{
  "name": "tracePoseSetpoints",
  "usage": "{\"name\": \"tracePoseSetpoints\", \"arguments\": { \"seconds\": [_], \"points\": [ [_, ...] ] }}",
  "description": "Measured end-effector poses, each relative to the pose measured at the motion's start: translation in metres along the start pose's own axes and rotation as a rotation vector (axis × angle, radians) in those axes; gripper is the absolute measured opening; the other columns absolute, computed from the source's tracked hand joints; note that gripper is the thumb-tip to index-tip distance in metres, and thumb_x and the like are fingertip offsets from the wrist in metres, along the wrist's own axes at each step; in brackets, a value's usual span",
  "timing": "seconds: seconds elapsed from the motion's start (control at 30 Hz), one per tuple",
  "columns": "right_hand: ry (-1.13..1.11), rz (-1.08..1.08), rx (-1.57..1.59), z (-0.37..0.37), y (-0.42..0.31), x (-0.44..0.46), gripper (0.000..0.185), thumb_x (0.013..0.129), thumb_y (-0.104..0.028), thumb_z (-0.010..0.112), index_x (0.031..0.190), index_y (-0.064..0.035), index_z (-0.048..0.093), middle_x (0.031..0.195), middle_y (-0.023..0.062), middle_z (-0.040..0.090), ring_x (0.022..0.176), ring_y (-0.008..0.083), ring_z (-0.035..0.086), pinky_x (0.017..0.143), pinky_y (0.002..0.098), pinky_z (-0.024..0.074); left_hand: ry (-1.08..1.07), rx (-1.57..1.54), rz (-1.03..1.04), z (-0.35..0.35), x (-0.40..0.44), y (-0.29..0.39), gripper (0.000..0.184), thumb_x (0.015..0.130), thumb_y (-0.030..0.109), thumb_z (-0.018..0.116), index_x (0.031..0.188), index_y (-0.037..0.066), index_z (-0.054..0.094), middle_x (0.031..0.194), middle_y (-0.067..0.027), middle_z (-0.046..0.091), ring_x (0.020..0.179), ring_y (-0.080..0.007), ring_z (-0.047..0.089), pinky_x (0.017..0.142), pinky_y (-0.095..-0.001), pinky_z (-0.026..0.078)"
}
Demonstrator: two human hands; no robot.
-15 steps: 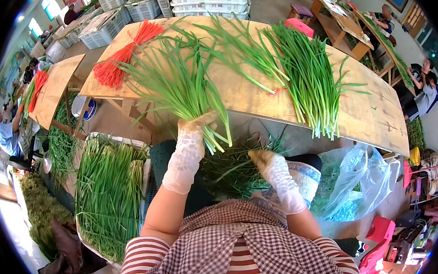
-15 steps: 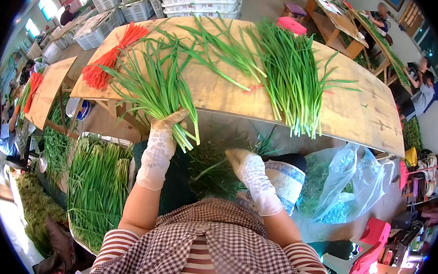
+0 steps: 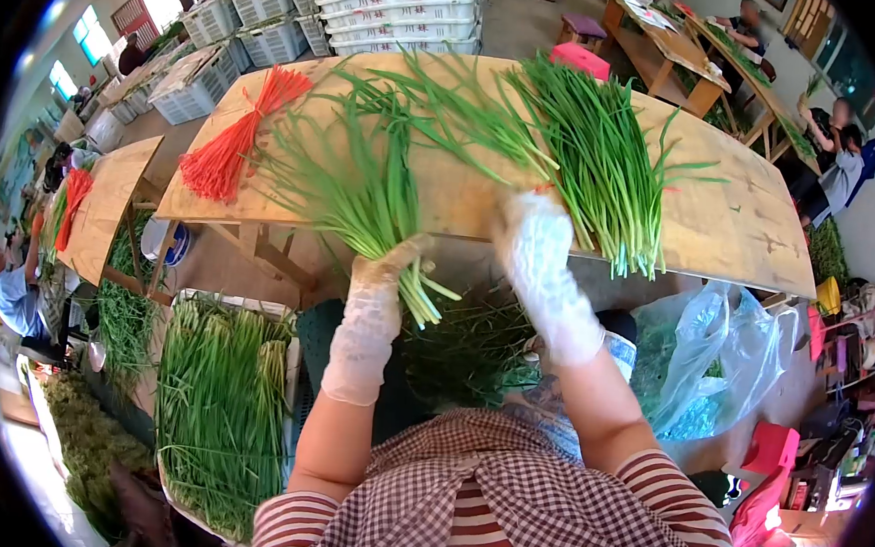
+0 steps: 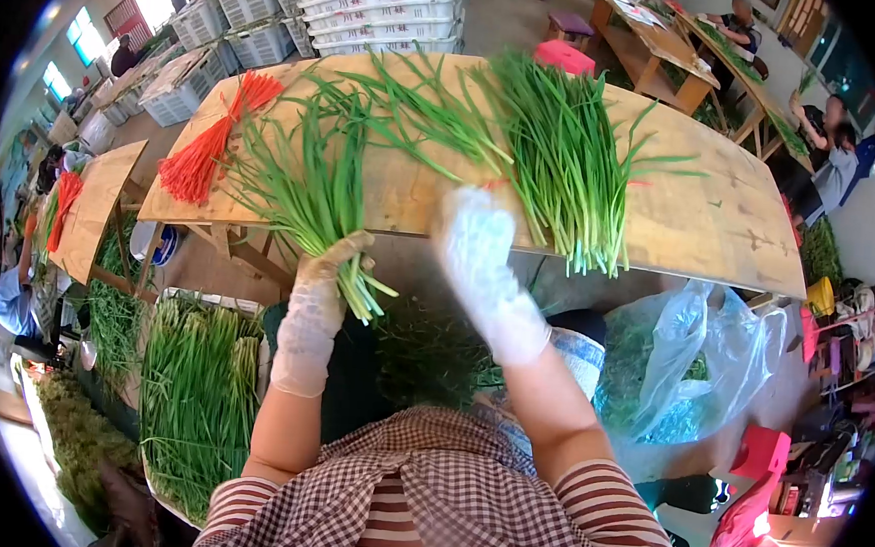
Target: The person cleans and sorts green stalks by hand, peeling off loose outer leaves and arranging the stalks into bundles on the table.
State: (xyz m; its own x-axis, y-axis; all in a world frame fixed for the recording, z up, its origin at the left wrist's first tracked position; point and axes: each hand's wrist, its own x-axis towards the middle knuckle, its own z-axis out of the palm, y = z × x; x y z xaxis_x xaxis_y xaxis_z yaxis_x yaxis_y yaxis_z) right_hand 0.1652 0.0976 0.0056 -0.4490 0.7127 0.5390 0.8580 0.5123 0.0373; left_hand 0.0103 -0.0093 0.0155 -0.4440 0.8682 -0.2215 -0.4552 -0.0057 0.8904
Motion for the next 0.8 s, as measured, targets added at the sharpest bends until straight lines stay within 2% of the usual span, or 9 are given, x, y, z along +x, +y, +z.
{"name": "tracePoseSetpoints", "arguments": {
  "seconds": [0.03, 0.07, 0.13, 0.23, 0.33, 0.43, 0.63, 0.73, 0.8],
  "points": [
    [-0.051, 0.055, -0.281, 0.006, 0.01, 0.019, 0.006, 0.077, -0.018, 0.059, 0.075, -0.0127, 0.058, 0.067, -0.0005, 0.056, 0.068, 0.0175, 0.059, 0.056, 0.0319, 0.0431, -0.002, -0.129, -0.029, -0.001, 0.002, 0.004, 0.025, 0.077, 0.004, 0.072, 0.099, -0.001, 0.061, 0.081, -0.0074, 0.065, 0.064, -0.0152, 0.061, 0.059, -0.0259, 0.053],
    [0.08, 0.003, -0.325, 0.019, 0.02, 0.031, 0.006, 0.077, -0.015, 0.058, 0.073, -0.0108, 0.058, 0.072, 0.0042, 0.061, 0.072, 0.0192, 0.061, 0.059, 0.031, 0.0449, -0.005, -0.254, -0.058, -0.003, 0.004, 0.008, 0.026, 0.077, 0.003, 0.071, 0.101, -0.001, 0.06, 0.081, -0.0069, 0.064, 0.065, -0.0152, 0.061, 0.059, -0.0261, 0.053],
    [0.018, -0.113, -0.361, 0.028, 0.026, 0.05, 0.007, 0.077, -0.013, 0.057, 0.074, -0.0081, 0.061, 0.069, 0.0074, 0.062, 0.061, 0.0209, 0.062, 0.056, 0.0321, 0.0476, -0.159, -0.315, -0.002, -0.01, 0.004, 0.014, 0.031, 0.078, 0.002, 0.069, 0.106, -0.001, 0.057, 0.083, -0.0075, 0.062, 0.069, -0.017, 0.062, 0.06, -0.0281, 0.054],
    [-0.154, -0.011, 0.146, 0.011, 0.017, 0.041, 0.02, 0.086, -0.014, 0.055, 0.099, -0.0022, 0.065, 0.081, 0.0077, 0.067, 0.062, 0.0239, 0.064, 0.057, 0.0362, 0.0502, -0.116, -0.213, -0.007, -0.014, 0.008, 0.019, 0.033, 0.083, 0.004, 0.067, 0.113, -0.003, 0.056, 0.086, -0.008, 0.062, 0.072, -0.0185, 0.062, 0.063, -0.0296, 0.054],
    [-0.535, 0.277, 1.139, -0.027, 0.003, 0.016, 0.025, 0.092, -0.016, 0.052, 0.104, 0.0026, 0.063, 0.087, 0.0097, 0.069, 0.06, 0.0211, 0.064, 0.058, 0.0328, 0.0515, 0.039, -0.171, -0.031, -0.008, 0.009, 0.005, 0.03, 0.085, 0.007, 0.067, 0.112, -0.003, 0.057, 0.089, -0.0086, 0.064, 0.071, -0.0174, 0.061, 0.062, -0.0287, 0.053],
    [-0.63, 0.41, 1.41, -0.026, -0.013, -0.02, 0.033, 0.096, -0.024, 0.047, 0.095, 0.0035, 0.064, 0.08, 0.0139, 0.069, 0.058, 0.0176, 0.064, 0.06, 0.028, 0.0521, -0.033, -0.117, -0.07, 0.006, 0.007, 0.001, 0.022, 0.086, 0.007, 0.065, 0.106, -0.001, 0.06, 0.086, -0.008, 0.065, 0.072, -0.0148, 0.06, 0.06, -0.0264, 0.051],
    [-0.728, 0.554, 1.691, -0.029, -0.017, -0.05, 0.035, 0.097, -0.024, 0.047, 0.103, 0.0073, 0.062, 0.081, 0.011, 0.067, 0.061, 0.0153, 0.06, 0.058, 0.0259, 0.0503, -0.031, -0.006, -0.117, 0.009, 0.007, -0.004, 0.022, 0.081, 0.001, 0.067, 0.101, -0.001, 0.06, 0.088, -0.0079, 0.064, 0.075, -0.0154, 0.061, 0.062, -0.0267, 0.051],
    [-0.785, 0.622, 2.014, -0.015, -0.009, -0.065, 0.037, 0.098, -0.026, 0.047, 0.105, 0.0071, 0.061, 0.083, 0.0112, 0.067, 0.063, 0.0157, 0.06, 0.058, 0.0262, 0.0505, 0.003, 0.029, -0.083, 0.008, 0.01, -0.01, 0.029, 0.076, -0.003, 0.071, 0.102, 0.001, 0.06, 0.09, -0.0078, 0.065, 0.075, -0.0164, 0.063, 0.064, -0.0269, 0.052],
    [-0.758, 0.736, 1.972, -0.002, -0.002, -0.071, 0.038, 0.097, -0.028, 0.047, 0.109, 0.0062, 0.061, 0.086, 0.012, 0.068, 0.068, 0.0171, 0.063, 0.063, 0.0267, 0.0518, -0.024, -0.005, -0.043, 0.008, 0.011, -0.015, 0.03, 0.075, -0.004, 0.071, 0.103, 0.001, 0.06, 0.09, -0.0082, 0.065, 0.076, -0.0163, 0.063, 0.065, -0.0269, 0.052]
  ]
}}
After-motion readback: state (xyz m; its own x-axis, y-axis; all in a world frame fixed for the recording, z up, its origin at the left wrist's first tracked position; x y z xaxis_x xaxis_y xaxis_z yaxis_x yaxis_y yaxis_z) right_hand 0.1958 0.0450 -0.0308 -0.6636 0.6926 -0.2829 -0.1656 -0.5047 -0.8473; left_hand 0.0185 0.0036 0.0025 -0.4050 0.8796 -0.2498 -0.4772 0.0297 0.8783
